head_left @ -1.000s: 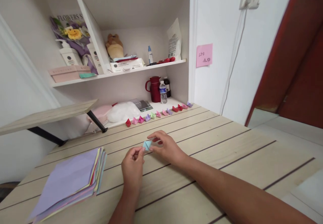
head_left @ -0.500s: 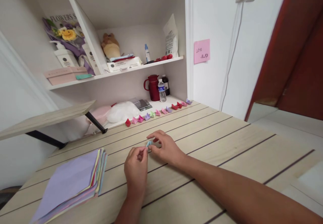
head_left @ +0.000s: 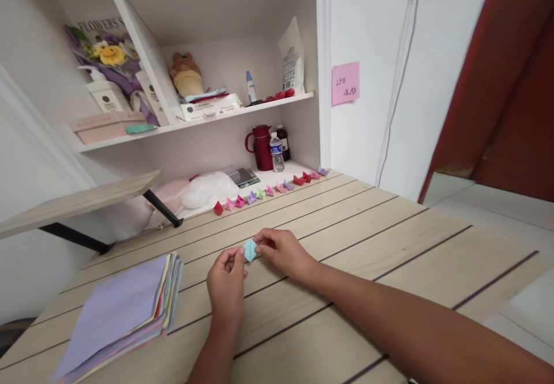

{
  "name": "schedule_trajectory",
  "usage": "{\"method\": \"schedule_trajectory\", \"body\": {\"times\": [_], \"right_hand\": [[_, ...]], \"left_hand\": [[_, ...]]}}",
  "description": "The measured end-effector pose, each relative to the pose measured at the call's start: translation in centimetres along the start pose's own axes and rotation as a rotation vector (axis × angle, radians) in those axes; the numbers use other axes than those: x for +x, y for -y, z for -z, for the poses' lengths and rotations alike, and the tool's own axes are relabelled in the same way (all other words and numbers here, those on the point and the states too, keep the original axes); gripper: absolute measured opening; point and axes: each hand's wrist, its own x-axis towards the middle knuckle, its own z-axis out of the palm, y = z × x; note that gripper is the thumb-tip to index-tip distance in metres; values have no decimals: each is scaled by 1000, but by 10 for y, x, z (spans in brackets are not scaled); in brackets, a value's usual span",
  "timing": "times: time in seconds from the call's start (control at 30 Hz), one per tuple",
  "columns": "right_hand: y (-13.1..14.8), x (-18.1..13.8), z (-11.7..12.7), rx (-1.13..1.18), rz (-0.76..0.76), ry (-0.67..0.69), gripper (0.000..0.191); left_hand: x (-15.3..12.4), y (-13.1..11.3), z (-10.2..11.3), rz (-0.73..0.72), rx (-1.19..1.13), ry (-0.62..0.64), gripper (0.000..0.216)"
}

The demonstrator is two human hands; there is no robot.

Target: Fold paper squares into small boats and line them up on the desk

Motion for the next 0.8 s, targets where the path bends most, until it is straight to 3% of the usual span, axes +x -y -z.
{"method": "schedule_trajectory", "body": {"times": [0.17,0.37,0.67,0.8], "right_hand": [[-9,3,-2,208,-102,47,17],[-12,4,-3,358,-161,64,11],[-4,5,9,595,-334,53,28],[-2,7,15,675,-380,64,31]], "left_hand": [[1,0,3,61,-67,15,39],[1,1,2,83,-123,14,41],[-2,-2,1,52,-271,20,48],[-5,-4,1,42,-299,70,41]]}}
